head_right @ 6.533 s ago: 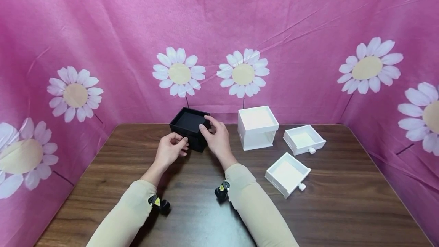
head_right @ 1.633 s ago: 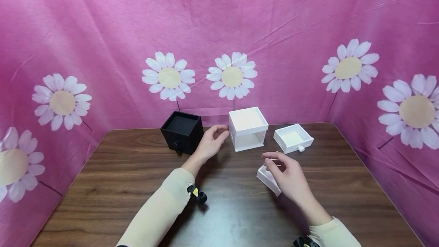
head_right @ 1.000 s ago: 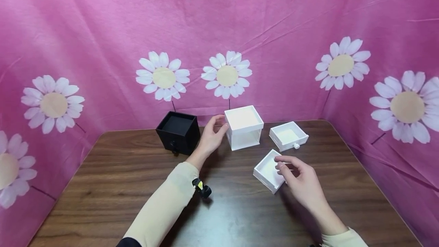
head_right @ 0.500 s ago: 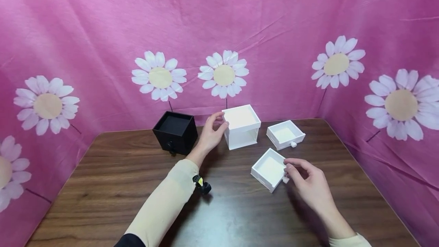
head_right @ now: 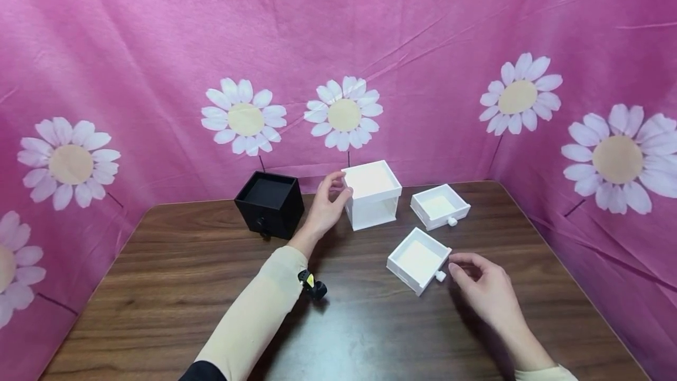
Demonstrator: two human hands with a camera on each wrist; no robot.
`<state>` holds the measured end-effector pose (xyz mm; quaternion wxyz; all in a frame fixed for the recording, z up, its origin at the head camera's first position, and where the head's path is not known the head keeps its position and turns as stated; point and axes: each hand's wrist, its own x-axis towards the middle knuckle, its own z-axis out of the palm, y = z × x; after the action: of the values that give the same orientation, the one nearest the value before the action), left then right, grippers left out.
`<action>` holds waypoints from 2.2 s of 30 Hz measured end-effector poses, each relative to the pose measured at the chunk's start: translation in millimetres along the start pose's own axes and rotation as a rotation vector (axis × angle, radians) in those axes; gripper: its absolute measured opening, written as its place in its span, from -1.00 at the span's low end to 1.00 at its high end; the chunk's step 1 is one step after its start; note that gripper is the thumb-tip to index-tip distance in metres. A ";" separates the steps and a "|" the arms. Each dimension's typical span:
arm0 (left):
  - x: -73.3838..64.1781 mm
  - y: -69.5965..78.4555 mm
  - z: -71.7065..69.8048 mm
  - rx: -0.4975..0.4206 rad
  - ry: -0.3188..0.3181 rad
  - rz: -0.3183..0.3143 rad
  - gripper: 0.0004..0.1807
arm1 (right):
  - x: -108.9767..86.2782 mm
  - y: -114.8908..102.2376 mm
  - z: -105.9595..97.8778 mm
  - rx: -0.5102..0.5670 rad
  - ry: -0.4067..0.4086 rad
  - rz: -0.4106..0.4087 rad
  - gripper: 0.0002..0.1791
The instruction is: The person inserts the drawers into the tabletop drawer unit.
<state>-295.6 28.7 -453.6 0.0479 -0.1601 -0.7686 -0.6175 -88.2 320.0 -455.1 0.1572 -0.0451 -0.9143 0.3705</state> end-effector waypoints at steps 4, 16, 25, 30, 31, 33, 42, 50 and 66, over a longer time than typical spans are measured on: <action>-0.7 -2.5 2.3 -0.010 -0.009 -0.014 -0.47 | -1.3 6.4 0.0 -0.039 -0.020 -0.011 -0.79; -1.6 -1.1 1.3 0.000 0.005 -0.020 -0.47 | -1.4 7.4 7.4 -0.040 -0.153 0.022 -0.78; -2.3 -1.3 3.2 0.017 0.016 -0.041 -0.47 | 1.4 5.3 12.6 -0.045 -0.203 0.071 -0.71; -3.1 -0.5 4.4 0.022 0.021 -0.055 -0.47 | 3.5 5.1 13.7 -0.060 -0.205 0.109 -0.71; -3.0 -0.7 4.7 0.023 0.024 -0.055 -0.47 | 3.8 5.0 13.9 -0.057 -0.207 0.118 -0.71; -3.1 -0.8 5.1 0.029 0.030 -0.057 -0.47 | 4.2 4.8 14.1 -0.056 -0.215 0.129 -0.71; -2.9 -1.5 6.0 0.049 0.042 -0.055 -0.48 | 4.3 1.8 14.8 -0.047 -0.219 0.149 -0.75; -3.4 0.2 4.7 0.031 0.033 -0.058 -0.47 | 3.6 -1.6 19.2 -0.028 -0.186 0.171 -0.78; -3.2 -0.3 6.0 0.025 0.035 -0.054 -0.47 | -0.8 -11.3 28.2 0.011 -0.100 0.179 -0.81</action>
<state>-291.9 33.8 -456.2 0.0466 -0.1276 -0.7795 -0.6115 -96.2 293.0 -466.5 0.0779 -0.1070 -0.9113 0.3899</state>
